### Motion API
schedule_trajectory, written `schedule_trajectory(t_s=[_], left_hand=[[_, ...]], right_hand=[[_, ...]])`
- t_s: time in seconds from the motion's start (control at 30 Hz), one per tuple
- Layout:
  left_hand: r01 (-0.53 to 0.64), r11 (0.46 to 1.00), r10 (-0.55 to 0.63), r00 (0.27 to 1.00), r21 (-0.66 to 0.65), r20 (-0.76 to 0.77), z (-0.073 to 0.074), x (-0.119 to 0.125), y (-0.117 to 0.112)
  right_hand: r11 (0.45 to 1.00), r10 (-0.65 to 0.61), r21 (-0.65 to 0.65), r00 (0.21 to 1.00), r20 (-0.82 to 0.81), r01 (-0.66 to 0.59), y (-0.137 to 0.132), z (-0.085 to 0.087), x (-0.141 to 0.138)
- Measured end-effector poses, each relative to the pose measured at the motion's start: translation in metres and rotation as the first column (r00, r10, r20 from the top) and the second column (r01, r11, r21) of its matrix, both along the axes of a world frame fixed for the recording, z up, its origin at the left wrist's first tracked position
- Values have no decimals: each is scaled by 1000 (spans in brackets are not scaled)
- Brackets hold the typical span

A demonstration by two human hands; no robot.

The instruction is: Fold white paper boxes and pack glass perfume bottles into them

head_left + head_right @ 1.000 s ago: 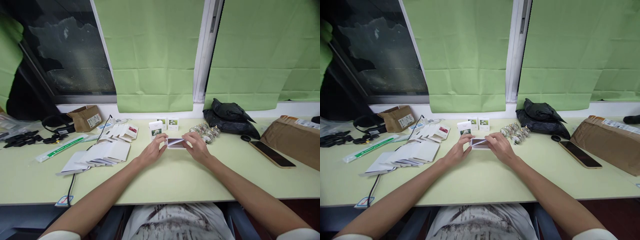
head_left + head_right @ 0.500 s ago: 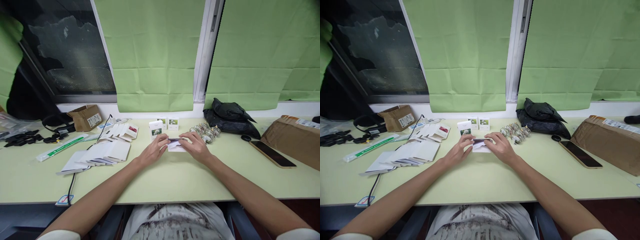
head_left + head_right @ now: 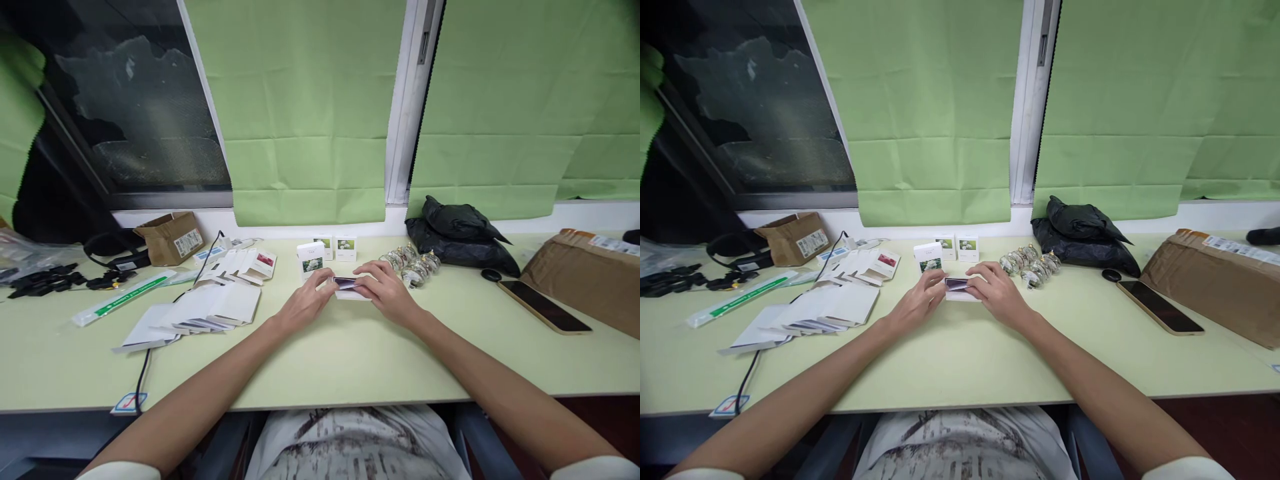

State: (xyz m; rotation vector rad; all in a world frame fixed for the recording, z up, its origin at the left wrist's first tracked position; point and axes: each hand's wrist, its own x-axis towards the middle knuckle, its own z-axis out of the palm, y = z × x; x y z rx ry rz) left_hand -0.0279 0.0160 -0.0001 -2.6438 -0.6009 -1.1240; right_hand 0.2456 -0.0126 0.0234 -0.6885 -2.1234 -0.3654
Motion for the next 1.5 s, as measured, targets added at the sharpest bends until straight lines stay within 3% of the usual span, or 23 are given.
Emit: schedule_trajectory(t_s=[0.13,0.43,0.67,0.93,1.2,1.37,1.5], left_hand=[[-94,995,93,993,-14,-67,2,1,-3],[-138,984,156,974,113,-166,12,2,-11],[-67,995,79,978,68,-195,16,2,-10],[-72,995,84,979,70,-188,16,0,-7],[-89,991,107,975,102,-194,15,-1,-9],[-88,989,108,978,115,-180,15,-1,-8],[-93,988,113,979,122,-171,15,-1,-7]], right_hand=[[998,9,-64,1000,-14,-10,0,0,1],[994,48,-97,998,37,-44,2,-2,2],[990,58,-128,998,23,-54,-1,-3,-1],[995,-44,-88,991,128,56,0,-2,0],[966,26,-256,1000,-8,-27,0,-5,0],[925,43,-379,999,5,-38,-2,-4,2],[918,66,-393,998,15,-55,-3,-5,1]])
